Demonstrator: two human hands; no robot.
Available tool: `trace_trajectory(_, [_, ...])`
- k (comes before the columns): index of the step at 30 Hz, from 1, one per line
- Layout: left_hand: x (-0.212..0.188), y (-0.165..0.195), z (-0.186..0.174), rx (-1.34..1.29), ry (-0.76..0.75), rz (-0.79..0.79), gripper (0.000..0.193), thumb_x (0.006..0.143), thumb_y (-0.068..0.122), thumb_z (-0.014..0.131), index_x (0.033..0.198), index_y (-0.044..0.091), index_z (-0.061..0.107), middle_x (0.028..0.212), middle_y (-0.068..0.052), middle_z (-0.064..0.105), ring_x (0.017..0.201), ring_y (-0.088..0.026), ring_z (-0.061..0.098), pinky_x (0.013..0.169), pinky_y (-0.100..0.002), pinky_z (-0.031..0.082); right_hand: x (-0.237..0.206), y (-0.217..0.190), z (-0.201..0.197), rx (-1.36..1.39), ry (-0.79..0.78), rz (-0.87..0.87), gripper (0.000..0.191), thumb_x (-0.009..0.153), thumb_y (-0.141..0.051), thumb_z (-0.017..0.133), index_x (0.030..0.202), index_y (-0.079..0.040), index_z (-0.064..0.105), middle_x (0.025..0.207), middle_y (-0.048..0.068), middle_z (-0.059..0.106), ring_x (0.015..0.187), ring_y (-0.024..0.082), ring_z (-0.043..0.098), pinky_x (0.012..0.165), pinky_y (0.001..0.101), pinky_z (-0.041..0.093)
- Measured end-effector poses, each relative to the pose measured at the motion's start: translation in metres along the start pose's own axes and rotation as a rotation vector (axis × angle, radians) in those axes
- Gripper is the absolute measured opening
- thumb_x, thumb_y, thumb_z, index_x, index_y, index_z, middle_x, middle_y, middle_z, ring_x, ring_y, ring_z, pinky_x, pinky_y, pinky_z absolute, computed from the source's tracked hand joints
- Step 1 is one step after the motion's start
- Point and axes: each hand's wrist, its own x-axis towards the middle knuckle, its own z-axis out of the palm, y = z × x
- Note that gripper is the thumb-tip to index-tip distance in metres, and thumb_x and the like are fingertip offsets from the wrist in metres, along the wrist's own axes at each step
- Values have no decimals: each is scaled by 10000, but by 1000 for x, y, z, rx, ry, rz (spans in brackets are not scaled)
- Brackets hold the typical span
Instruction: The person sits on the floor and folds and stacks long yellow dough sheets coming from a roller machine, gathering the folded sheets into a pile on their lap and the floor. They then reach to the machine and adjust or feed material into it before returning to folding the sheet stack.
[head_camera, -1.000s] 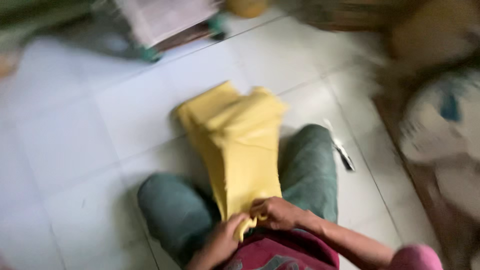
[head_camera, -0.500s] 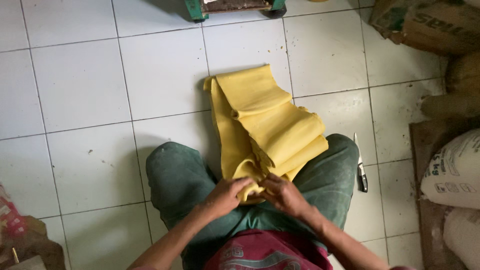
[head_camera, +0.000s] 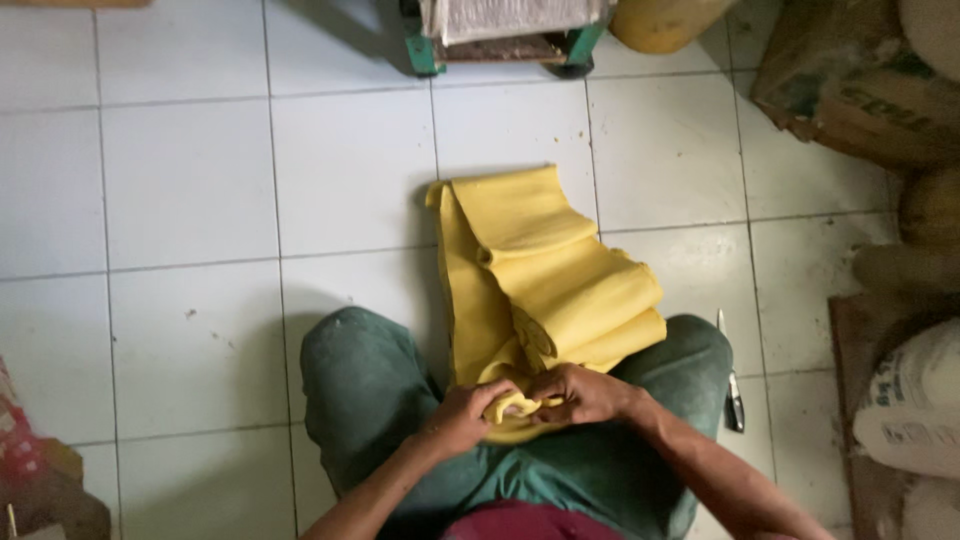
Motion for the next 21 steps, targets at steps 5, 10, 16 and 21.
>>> trace_trajectory(5, [35, 10, -26, -300, 94, 145, 268, 1020, 159, 659, 1277, 87, 646, 1145, -146, 774, 1037, -280, 763, 889, -375, 602, 9, 20, -67, 32, -84, 162, 204, 915, -152, 776, 1096, -59, 771, 947, 75, 754, 854, 155, 671, 756, 334, 534])
trace_trajectory(10, [110, 37, -87, 39, 570, 126, 315, 1005, 270, 717, 1206, 30, 680, 1078, -165, 760, 976, -301, 743, 827, -405, 583, 67, -5, -185, -400, 118, -8, 188, 893, -241, 827, 971, -79, 769, 1094, 79, 779, 961, 193, 731, 863, 322, 573])
trace_trajectory(16, [91, 61, -110, -204, 345, 92, 263, 1003, 160, 631, 1238, 42, 645, 1065, -107, 763, 927, -241, 730, 801, -370, 577, 48, -39, -126, -634, 553, 151, 312, 901, -243, 803, 1128, -50, 712, 1078, 150, 707, 941, 325, 700, 779, 429, 559])
trace_trajectory(21, [9, 18, -25, -21, -85, 248, 537, 779, -126, 617, 1292, 30, 639, 1235, -153, 730, 1121, -318, 716, 952, -391, 550, -37, -2, 40, 34, 467, 288, 274, 893, -176, 824, 1133, -58, 762, 1042, 106, 761, 976, 257, 749, 863, 370, 576])
